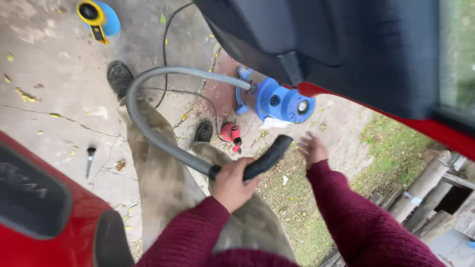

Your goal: Vacuuming the interior door panel and wiping down the window frame of a red car.

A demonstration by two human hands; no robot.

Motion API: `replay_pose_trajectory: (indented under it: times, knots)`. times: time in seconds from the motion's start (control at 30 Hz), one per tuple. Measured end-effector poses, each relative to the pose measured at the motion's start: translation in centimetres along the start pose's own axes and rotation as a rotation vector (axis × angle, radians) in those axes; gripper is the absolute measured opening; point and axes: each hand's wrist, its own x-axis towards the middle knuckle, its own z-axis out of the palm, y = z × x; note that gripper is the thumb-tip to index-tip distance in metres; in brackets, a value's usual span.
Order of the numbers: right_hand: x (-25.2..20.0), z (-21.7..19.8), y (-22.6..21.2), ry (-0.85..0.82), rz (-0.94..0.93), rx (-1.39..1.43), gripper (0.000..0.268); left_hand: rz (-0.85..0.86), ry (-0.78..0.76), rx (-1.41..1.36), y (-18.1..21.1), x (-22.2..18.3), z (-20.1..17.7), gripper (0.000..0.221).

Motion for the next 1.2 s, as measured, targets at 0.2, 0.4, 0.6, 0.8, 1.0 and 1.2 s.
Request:
replay_pose_trajectory:
  times: [0.2,0.4,0.6,0.8,1.0,1.2]
  knots:
    - [5.5,4.1,-0.6,-0.471,-0.084,0.279,0.070,0.112,-0.060,0.070,-12.3,5.4,14.1,0.044]
    - [7.8,3.4,0.1,-0.577,-0.296,-0.085,0.053,0.136,-0.179,0.164,-16.2,11.4,23.4,0.038]
    - [18.9,-4.6,1.3,-0.365,-0.552,-0.497,0.047,0.147,-0.261,0.098,-16.2,14.3,28.2,0.039]
    - [30.6,-8.3,2.8,0.037,-0.296,-0.463,0.058,-0.056,-0.524,0.163,-15.8,15.7,29.9,0.046]
    - [34.3,-9.2,5.7,-0.283,-0.138,-0.171,0.067,0.045,-0.411,0.151,-16.6,17.3,31.9,0.048]
    - [34.4,-9.0,5.6,-0.225,-0.201,-0.050,0.062,0.014,-0.384,0.121,-15.8,18.2,31.1,0.046]
